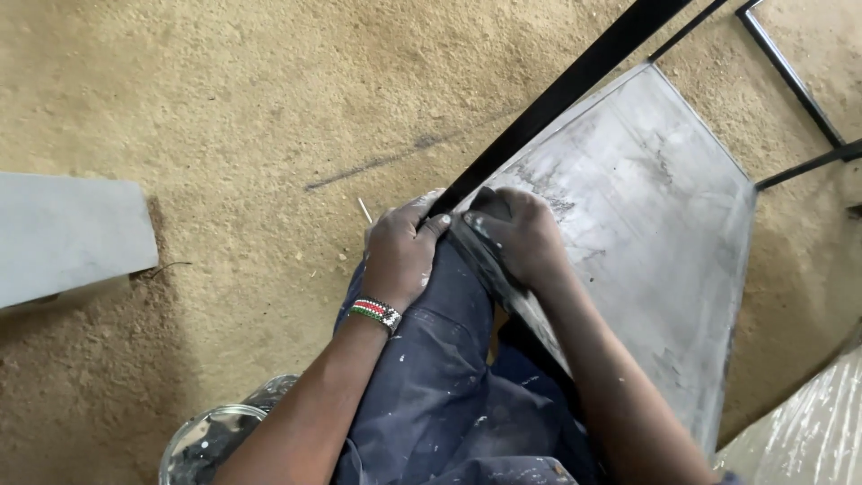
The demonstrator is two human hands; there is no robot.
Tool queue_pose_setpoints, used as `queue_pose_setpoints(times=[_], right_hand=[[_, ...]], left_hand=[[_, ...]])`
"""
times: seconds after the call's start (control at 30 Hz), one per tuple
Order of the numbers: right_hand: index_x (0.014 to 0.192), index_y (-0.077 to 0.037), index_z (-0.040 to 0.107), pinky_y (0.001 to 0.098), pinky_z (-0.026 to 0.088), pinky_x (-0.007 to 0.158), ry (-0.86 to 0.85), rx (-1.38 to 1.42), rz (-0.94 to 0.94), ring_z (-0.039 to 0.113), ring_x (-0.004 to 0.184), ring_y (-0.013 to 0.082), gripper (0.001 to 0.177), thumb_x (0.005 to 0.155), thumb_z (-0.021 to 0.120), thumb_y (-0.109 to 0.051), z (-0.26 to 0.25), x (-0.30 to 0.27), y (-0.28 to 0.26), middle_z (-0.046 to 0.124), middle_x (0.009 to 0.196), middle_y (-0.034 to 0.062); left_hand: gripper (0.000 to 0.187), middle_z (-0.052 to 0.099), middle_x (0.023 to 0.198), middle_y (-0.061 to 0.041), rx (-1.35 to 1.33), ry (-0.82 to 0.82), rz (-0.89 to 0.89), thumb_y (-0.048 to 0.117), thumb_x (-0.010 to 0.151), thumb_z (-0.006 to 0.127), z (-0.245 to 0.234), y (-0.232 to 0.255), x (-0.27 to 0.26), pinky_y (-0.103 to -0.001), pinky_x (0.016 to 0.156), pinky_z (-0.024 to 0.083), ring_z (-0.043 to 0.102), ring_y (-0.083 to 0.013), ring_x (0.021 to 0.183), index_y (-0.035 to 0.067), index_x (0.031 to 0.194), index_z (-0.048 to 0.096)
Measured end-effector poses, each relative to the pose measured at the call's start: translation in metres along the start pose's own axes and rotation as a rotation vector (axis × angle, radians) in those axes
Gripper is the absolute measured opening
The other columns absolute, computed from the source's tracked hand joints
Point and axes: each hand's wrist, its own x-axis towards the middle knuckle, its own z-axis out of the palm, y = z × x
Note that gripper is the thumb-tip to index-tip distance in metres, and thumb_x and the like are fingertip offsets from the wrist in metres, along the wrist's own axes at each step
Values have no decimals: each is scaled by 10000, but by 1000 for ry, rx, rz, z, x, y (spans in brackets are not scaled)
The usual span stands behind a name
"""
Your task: Sanding the surface of a metal furniture panel using a sanding block.
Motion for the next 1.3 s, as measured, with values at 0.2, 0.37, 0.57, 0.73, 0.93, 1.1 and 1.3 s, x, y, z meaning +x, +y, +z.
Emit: queue_pose_setpoints(times=[0.2,0.37,0.57,0.73,0.93,1.1,1.3], right_hand=[[1057,-80,837,526,612,777,-54,-64,233,838,929,362,383,840,961,-370,-37,-94,38,816,913,197],[1363,-49,795,599,630,941,-9,-60,84,798,1179,514,490,970,855,-337,-4,-27,16,828,1140,247],[1059,-30,760,635,577,817,-56,-110,90,784,956,530,372,893,842,-351,-37,-92,24,774,916,261],[1159,-84,801,571,628,843,46,-72,-69,795,999,499,289,1005,765,-327,-2,-30,7,766,947,231],[1304,6,796,723,614,945,-82,-104,118,756,1200,622,486,886,803,-241,-39,-109,18,826,1138,338],[1183,-62,848,586,642,843,-3,-112,63,802,1028,543,303,959,816,-264,-10,-56,-2,826,987,243],[1110,-283,900,447,614,872,136,231,228,838,975,250,201,925,947,-346,61,82,74,842,942,-1]], left_hand=[[441,882,1442,-40,57,1,59,394,1133,759,1,2,-10,-557,1286,509,772,-350,1387,257,1547,829],[436,884,1428,-77,35,9,64,356,1128,775,-2,0,-10,-593,1260,524,776,-391,1367,219,1539,831],[403,903,1354,-46,52,49,92,349,1124,792,2,-3,-9,-551,1251,530,799,-349,1319,244,1510,847],[374,906,1244,-160,2,89,146,260,1077,841,2,1,-7,-622,1139,599,812,-465,1235,149,1432,879],[392,908,1240,-168,-1,98,101,286,1053,858,-7,6,-11,-612,1125,623,816,-466,1229,185,1430,890],[364,908,1263,-105,-28,94,119,297,1074,850,-4,0,-6,-566,1151,624,806,-414,1264,224,1429,884],[370,911,1259,-111,-19,77,82,317,1074,845,-6,-5,-8,-579,1149,624,805,-421,1267,226,1430,888]])
